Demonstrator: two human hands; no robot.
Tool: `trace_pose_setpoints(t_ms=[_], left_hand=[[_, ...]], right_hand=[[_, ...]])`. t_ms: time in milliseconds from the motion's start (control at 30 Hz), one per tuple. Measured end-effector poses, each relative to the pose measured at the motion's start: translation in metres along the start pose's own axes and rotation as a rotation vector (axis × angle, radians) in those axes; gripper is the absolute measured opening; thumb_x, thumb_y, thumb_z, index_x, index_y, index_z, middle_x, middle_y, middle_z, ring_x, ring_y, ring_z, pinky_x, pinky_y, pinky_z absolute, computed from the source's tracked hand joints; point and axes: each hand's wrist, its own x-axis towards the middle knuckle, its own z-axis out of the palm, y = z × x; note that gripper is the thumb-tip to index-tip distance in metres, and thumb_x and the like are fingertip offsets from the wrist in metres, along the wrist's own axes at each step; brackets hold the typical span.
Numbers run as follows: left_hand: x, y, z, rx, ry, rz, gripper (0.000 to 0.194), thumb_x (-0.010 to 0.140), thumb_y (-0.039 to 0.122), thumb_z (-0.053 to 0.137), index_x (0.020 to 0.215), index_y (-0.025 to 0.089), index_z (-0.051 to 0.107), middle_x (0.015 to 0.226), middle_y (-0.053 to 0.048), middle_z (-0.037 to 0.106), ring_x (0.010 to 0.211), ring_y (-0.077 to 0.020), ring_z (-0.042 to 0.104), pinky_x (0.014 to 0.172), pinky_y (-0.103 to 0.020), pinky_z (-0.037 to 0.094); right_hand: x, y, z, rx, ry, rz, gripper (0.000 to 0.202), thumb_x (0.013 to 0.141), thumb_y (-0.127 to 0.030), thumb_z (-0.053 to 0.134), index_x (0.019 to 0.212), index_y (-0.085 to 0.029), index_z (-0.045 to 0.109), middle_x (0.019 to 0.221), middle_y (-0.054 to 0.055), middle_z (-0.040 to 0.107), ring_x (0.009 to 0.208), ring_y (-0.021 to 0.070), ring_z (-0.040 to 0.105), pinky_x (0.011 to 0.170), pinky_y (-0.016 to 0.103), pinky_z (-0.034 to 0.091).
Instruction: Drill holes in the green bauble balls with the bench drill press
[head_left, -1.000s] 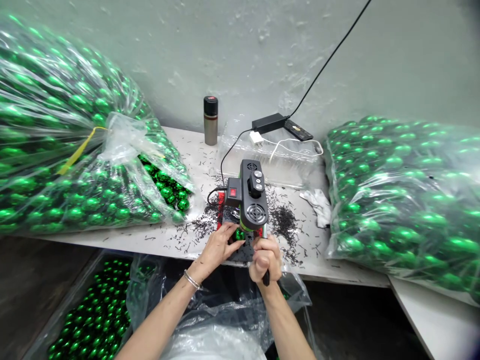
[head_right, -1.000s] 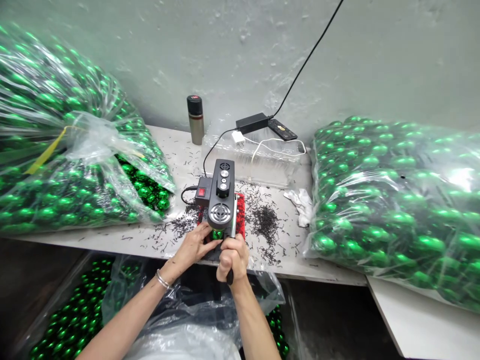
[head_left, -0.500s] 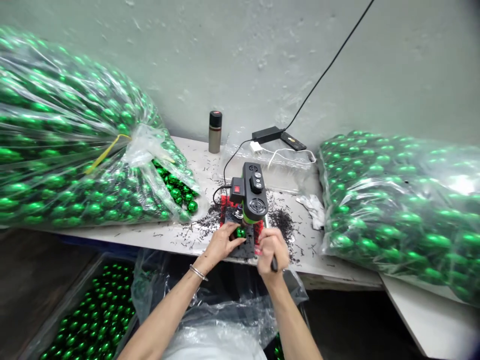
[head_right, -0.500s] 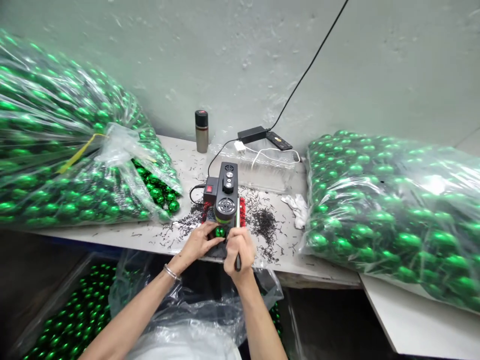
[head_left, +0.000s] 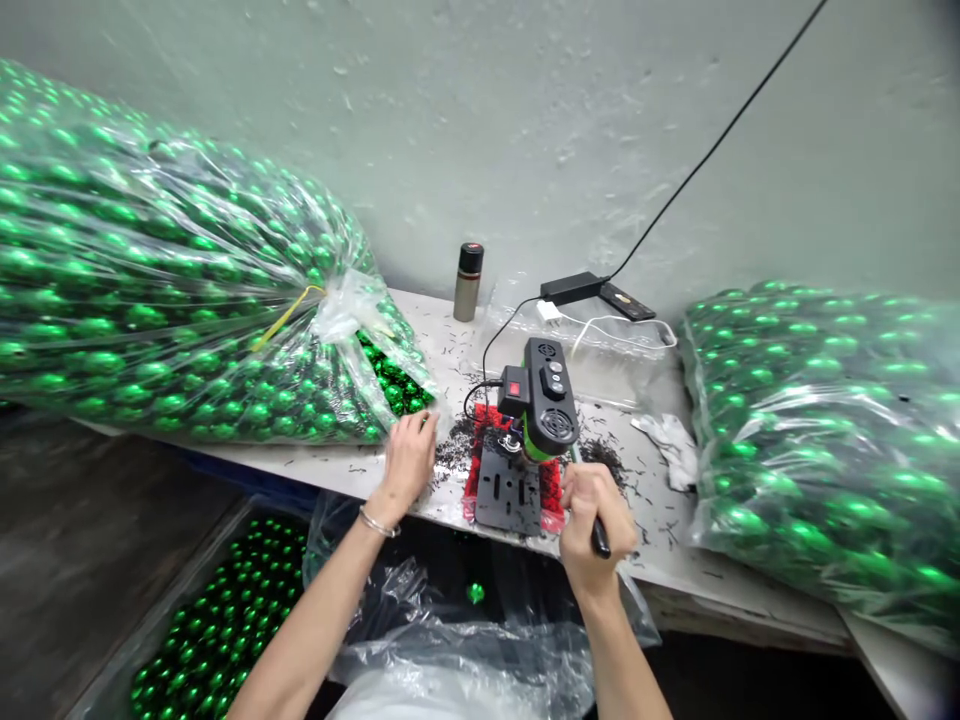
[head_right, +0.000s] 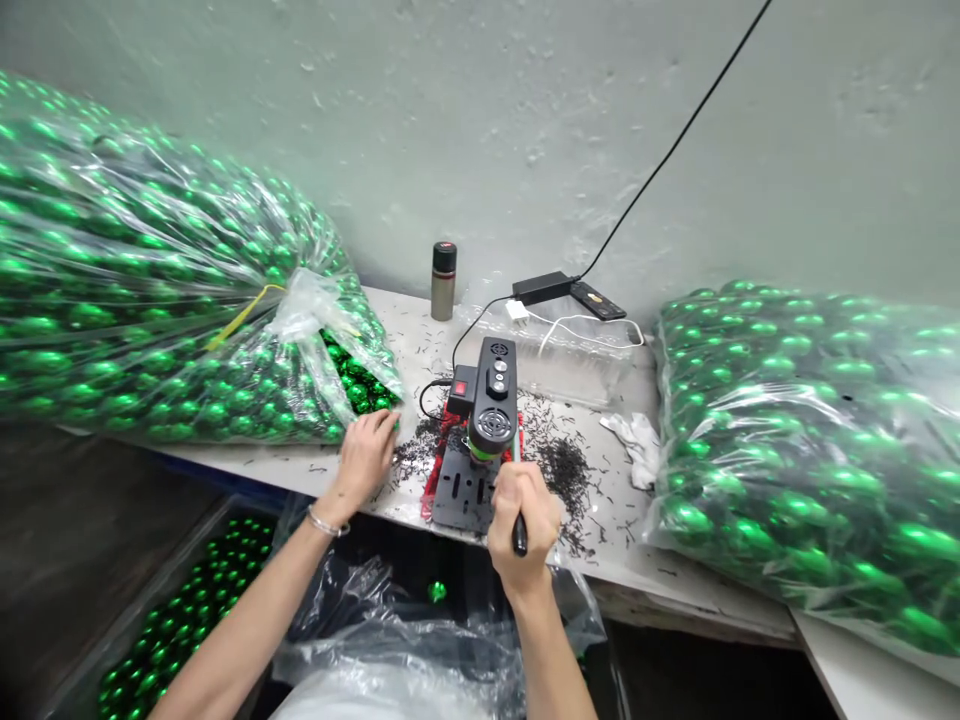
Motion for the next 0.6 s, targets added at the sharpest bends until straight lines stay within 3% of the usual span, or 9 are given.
trace_pose_setpoints(t_ms=[100,200,267,333,467,533,600], left_hand=[[0.027,-0.020,-0.004,-0.003,-0.106,0.025,0.036,0.081,-0.004,0.048,0.106,0.014,0.066,0.111,-0.015,0.065,0.092,-0.0265,0.060,0.084,-0.041,0.045],[0.039,-0.027,-0.003,-0.049,-0.179,0.020,0.038,0.074,-0.007,0.053,0.103,0.012,0.068,0.100,-0.013,0.067,0.081,-0.0238,0.060,0.077,-0.036,0.045],[0.040,-0.027,-0.005,-0.080,-0.195,0.007,0.035,0.077,0.000,0.059,0.110,0.011,0.067,0.100,-0.013,0.068,0.080,-0.0238,0.061,0.076,-0.036,0.046],[0.037,-0.023,-0.009,-0.187,-0.189,-0.055,0.034,0.085,0.018,0.063,0.119,0.012,0.064,0.101,-0.012,0.069,0.081,-0.0232,0.062,0.076,-0.035,0.047],[0.021,-0.004,-0.013,-0.939,-0.233,-0.416,0.046,0.083,0.045,0.068,0.119,0.016,0.065,0.100,-0.008,0.072,0.084,-0.0198,0.066,0.080,-0.032,0.051],[0.010,0.011,-0.006,-1.276,-0.294,-0.570,0.048,0.074,0.046,0.075,0.110,0.016,0.069,0.100,-0.008,0.072,0.085,-0.0187,0.066,0.081,-0.031,0.052],[0.000,0.026,0.006,-1.411,-0.334,-0.669,0.049,0.067,0.044,0.081,0.104,0.015,0.070,0.098,-0.008,0.072,0.084,-0.0177,0.067,0.080,-0.030,0.052]], right_hand=[[0.000,0.001,0.000,-0.008,0.010,-0.013,0.029,0.091,-0.008,0.043,0.064,-0.020,0.044,0.065,-0.001,0.051,0.064,0.0130,0.053,0.060,0.028,0.039],[0.000,0.000,0.001,-0.001,0.016,-0.020,0.030,0.091,-0.008,0.042,0.064,-0.021,0.044,0.065,-0.001,0.051,0.064,0.0132,0.052,0.060,0.028,0.040],[-0.001,0.000,0.001,0.003,0.012,-0.023,0.029,0.091,-0.008,0.042,0.065,-0.021,0.045,0.065,-0.001,0.051,0.065,0.0135,0.053,0.060,0.028,0.040],[-0.001,0.000,0.001,0.005,0.003,-0.027,0.029,0.091,-0.009,0.042,0.065,-0.021,0.045,0.064,-0.001,0.050,0.065,0.0140,0.054,0.060,0.029,0.041],[0.004,-0.003,0.001,0.018,0.003,-0.011,0.029,0.092,-0.009,0.042,0.065,-0.021,0.045,0.064,-0.001,0.049,0.064,0.0131,0.053,0.058,0.028,0.040],[0.010,-0.008,0.000,0.028,0.010,0.016,0.030,0.092,-0.008,0.041,0.065,-0.020,0.044,0.064,-0.001,0.049,0.063,0.0119,0.051,0.058,0.028,0.039],[0.018,-0.012,0.000,0.030,0.015,0.047,0.031,0.093,-0.008,0.040,0.065,-0.020,0.043,0.063,-0.002,0.048,0.061,0.0109,0.050,0.059,0.027,0.039]])
